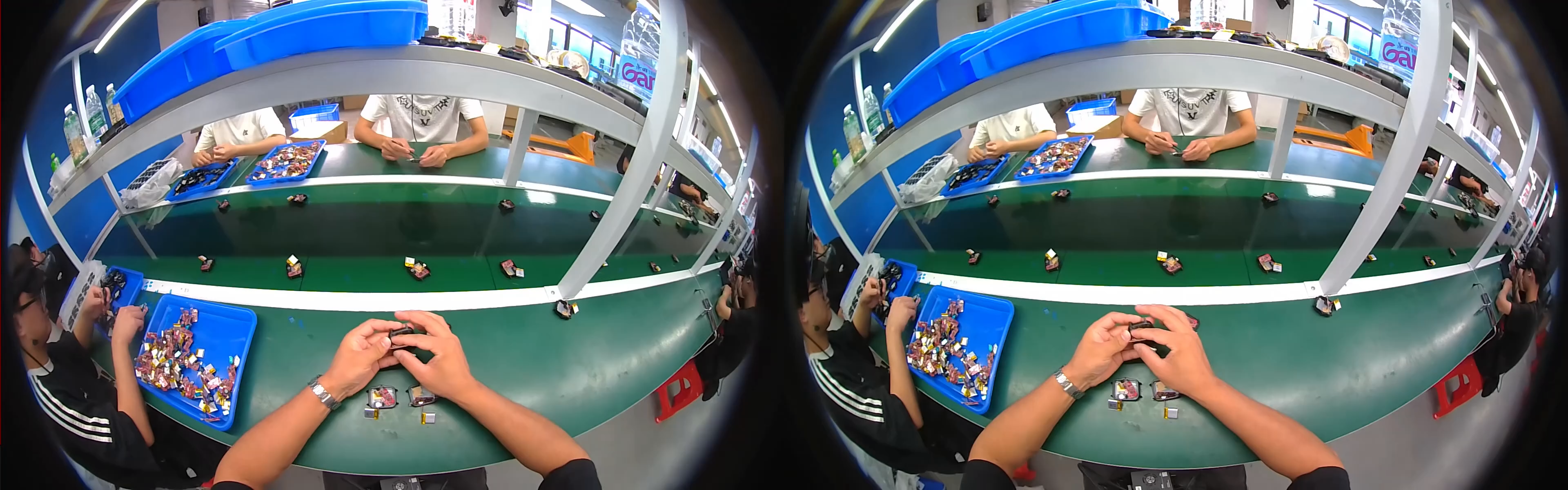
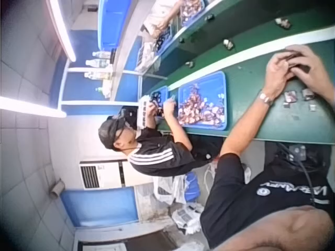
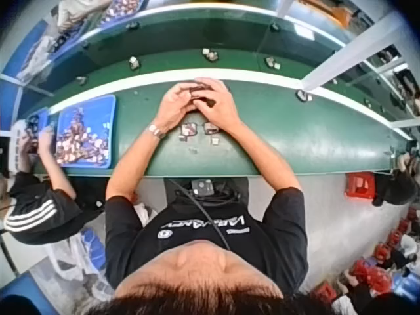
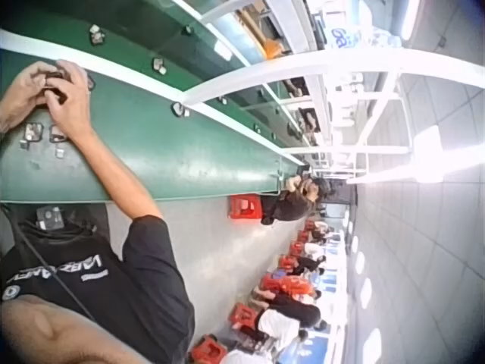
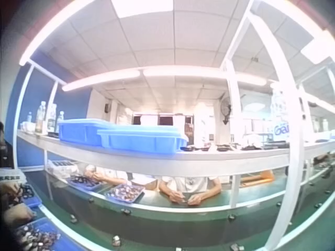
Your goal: Manually assembling small electronic component housings and checking parts on a production line.
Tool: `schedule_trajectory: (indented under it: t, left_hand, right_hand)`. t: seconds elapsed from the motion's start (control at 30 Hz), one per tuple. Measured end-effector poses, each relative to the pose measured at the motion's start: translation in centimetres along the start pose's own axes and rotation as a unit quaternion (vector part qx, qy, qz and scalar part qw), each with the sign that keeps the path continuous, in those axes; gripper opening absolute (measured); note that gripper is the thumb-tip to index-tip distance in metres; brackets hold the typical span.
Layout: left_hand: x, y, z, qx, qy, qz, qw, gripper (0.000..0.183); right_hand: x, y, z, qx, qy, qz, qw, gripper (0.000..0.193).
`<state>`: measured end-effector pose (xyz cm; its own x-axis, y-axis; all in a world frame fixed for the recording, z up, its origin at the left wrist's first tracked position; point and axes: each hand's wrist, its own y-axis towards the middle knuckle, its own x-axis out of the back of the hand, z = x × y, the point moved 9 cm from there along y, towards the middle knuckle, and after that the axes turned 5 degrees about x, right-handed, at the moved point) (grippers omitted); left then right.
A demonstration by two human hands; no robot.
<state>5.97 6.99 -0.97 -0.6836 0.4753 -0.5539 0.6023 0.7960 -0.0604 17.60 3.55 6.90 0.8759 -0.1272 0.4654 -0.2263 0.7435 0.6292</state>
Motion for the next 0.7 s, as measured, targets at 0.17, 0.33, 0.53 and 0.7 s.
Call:
schedule_trajectory:
  t: [0.17,0.33,0.53,0.7]
  left_hand:
    - [-0.8,-0.5,-0.6,-0.015,0.018,-0.020,1.000,0.027]
    - [-0.4,-0.3,-0.5,-0.013,0.008,-0.032,0.999,0.029]
    - [-0.2,-0.2,-0.2,-0.002,-0.004,-0.036,0.999,0.029]
    - [-0.2,-0.3,-0.1,0.005,-0.014,-0.041,0.999,0.029]
  right_hand:
    - [0.5,0.7,1.0,0.021,0.003,0.004,1.000,0.023]
    - [0.9,0.1,1.7,0.063,-0.061,-0.040,0.995,0.024]
    - [0.9,0.4,2.5,0.152,-0.126,-0.031,0.980,0.023]
    - [0.7,0.6,3.6,0.138,-0.154,-0.024,0.978,0.023]
